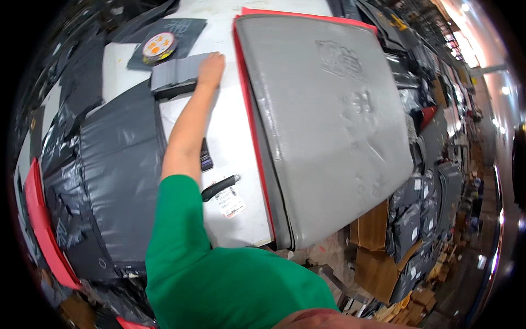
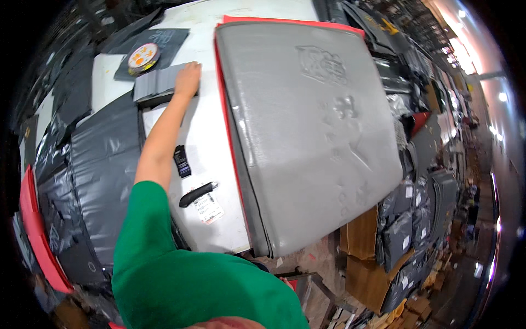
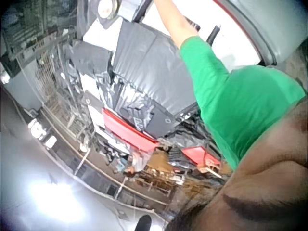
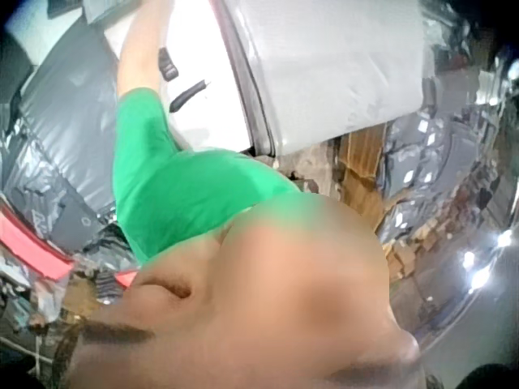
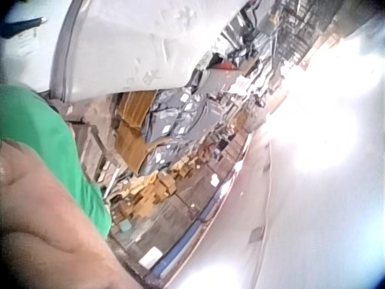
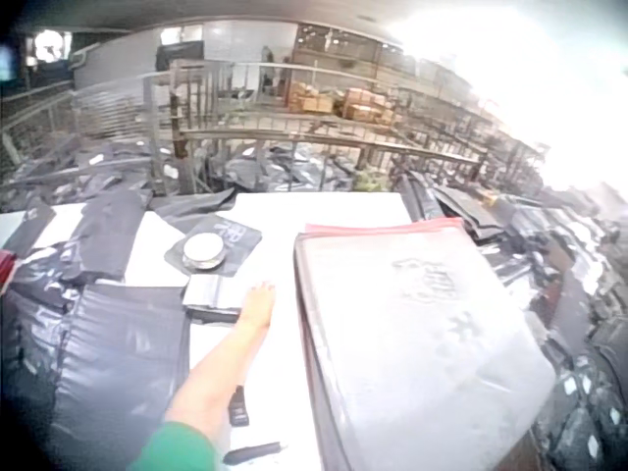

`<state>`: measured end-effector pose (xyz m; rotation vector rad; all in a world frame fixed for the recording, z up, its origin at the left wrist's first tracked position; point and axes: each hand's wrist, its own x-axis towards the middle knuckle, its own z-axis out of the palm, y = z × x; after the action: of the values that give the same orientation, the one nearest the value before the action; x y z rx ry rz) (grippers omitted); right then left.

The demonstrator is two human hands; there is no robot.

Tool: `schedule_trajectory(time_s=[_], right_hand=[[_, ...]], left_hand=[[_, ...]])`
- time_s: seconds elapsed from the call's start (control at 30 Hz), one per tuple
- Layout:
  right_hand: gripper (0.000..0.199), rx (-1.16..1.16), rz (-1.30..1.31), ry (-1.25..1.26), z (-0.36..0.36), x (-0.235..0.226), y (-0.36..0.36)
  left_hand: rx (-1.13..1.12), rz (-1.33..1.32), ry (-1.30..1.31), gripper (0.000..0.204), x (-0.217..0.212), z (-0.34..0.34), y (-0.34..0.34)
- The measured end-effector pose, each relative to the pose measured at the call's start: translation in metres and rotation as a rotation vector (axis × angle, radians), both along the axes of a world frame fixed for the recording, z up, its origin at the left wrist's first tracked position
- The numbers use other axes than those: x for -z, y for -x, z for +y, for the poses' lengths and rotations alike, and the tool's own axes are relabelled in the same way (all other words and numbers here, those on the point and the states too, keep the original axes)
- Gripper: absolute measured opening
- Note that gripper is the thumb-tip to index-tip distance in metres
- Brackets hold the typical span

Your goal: The person rolls or folds various floor mats by hand and slides them into plastic mailing bags, then applies adhesive labels to the packages.

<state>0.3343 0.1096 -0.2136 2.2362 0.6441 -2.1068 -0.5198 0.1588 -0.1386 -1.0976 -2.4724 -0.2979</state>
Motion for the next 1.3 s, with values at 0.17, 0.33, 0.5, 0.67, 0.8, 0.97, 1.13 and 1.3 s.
schedule_trajectory(time_s=[0.17, 0.33, 0.5, 0.67, 0.8, 0.97, 1.13, 1.3], right_hand=[[0.035, -0.035, 0.029, -0.03, 0.014, -0.028, 0.053], [0.03, 0.083, 0.085, -0.089, 0.032, 0.002, 0.058], [0.022, -0.029, 0.012, -0.049, 0.014, 0.0, 0.044], [0.023, 0.063, 0.063, -0.088, 0.009, 0.007, 0.033], [0.025, 0.068, 0.003, -0.084, 0.011, 0.009, 0.032], [0.025, 0.062, 0.033, -0.052, 0.013, 0.014, 0.037], [0.026, 0.039, 0.04, -0.061, 0.015, 0.018, 0.044], [0.026, 0.089, 0.036, -0.064, 0.013, 0.013, 0.043]], left_hand=[[0.047, -0.005, -0.021, 0.03, 0.046, 0.003, 0.022], [-0.068, -0.011, 0.119, 0.013, 0.028, 0.004, 0.018], [-0.26, 0.25, 0.389, 0.012, 0.022, 0.029, 0.009], [-0.276, 0.302, 0.575, 0.014, 0.022, 0.031, 0.013], [-0.239, 0.309, 0.59, 0.013, 0.019, 0.033, 0.006], [-0.199, 0.296, 0.444, 0.013, 0.029, 0.032, 0.014], [-0.216, 0.118, 0.317, 0.01, 0.024, 0.024, 0.031], [-0.032, 0.256, 0.039, 0.008, -0.021, 0.006, 0.011]])
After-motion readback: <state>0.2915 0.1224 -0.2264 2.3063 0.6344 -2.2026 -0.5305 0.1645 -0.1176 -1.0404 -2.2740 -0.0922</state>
